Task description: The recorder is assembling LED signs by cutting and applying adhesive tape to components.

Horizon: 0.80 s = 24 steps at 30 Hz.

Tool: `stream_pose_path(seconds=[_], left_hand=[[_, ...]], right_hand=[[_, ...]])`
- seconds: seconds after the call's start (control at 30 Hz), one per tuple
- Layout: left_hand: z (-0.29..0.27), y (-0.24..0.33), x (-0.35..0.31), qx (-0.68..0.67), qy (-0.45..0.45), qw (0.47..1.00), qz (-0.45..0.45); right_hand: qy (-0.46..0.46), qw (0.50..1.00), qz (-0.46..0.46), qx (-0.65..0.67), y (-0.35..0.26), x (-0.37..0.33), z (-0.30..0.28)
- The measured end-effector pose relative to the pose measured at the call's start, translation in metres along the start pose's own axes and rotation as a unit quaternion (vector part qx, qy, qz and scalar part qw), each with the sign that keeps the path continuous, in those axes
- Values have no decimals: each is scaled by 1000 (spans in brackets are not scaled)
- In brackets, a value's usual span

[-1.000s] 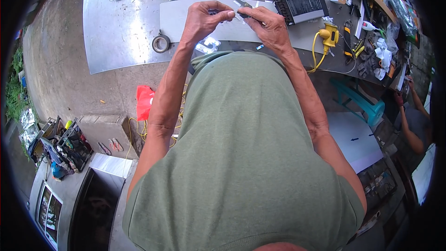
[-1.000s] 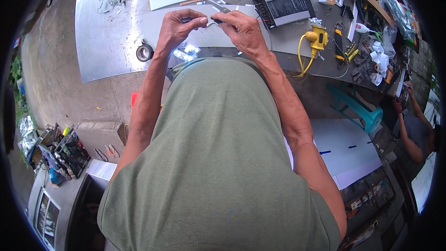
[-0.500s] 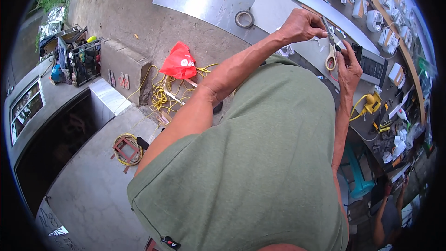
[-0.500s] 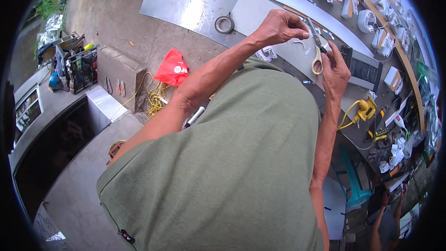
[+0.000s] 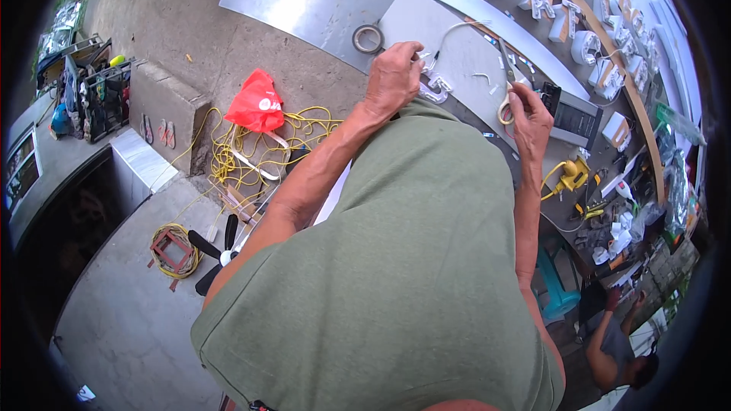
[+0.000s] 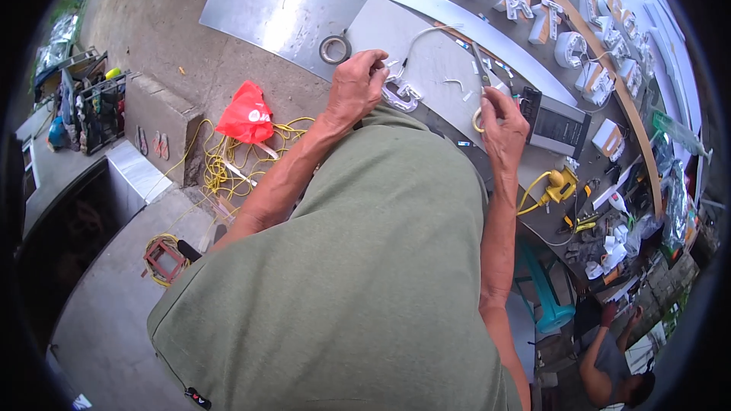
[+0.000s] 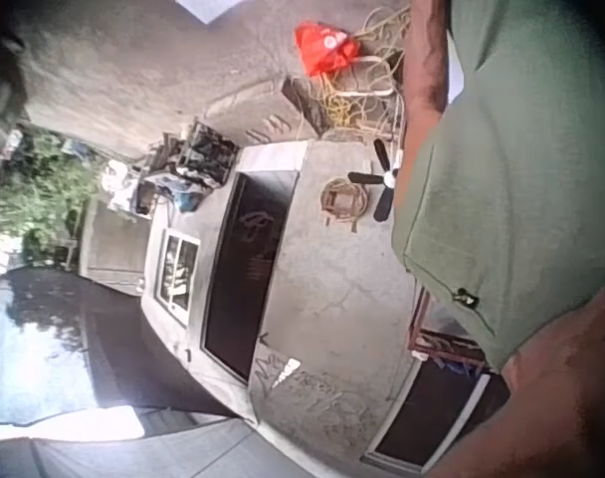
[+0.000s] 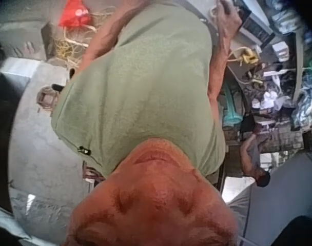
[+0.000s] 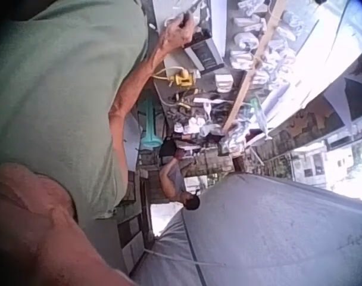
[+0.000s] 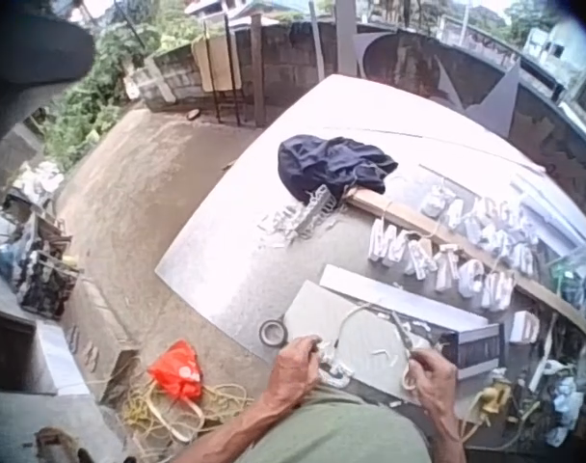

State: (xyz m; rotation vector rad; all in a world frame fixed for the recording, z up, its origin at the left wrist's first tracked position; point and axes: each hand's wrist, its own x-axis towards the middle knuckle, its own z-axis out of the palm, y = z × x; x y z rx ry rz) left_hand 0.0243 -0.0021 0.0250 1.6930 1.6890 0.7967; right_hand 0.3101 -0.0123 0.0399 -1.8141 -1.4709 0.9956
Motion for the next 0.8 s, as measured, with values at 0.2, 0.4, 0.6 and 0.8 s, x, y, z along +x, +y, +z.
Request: stream_pose_path(seconds=[0.2, 0.4, 0.6, 0.8], left_hand=[[4, -10, -6, 30, -41, 997, -51], [3, 1, -2, 124, -120, 982, -79], [3, -1, -5, 48, -155, 984, -77], [-2, 18, 13, -118, -184, 972, -84]], right_hand=[[-237, 971, -39, -18, -32, 4, 40], [-264, 947, -141, -115, -23, 10, 75], [-282, 948, -132, -70, -22, 9, 70], [-320, 946, -30, 36, -23, 13, 47]])
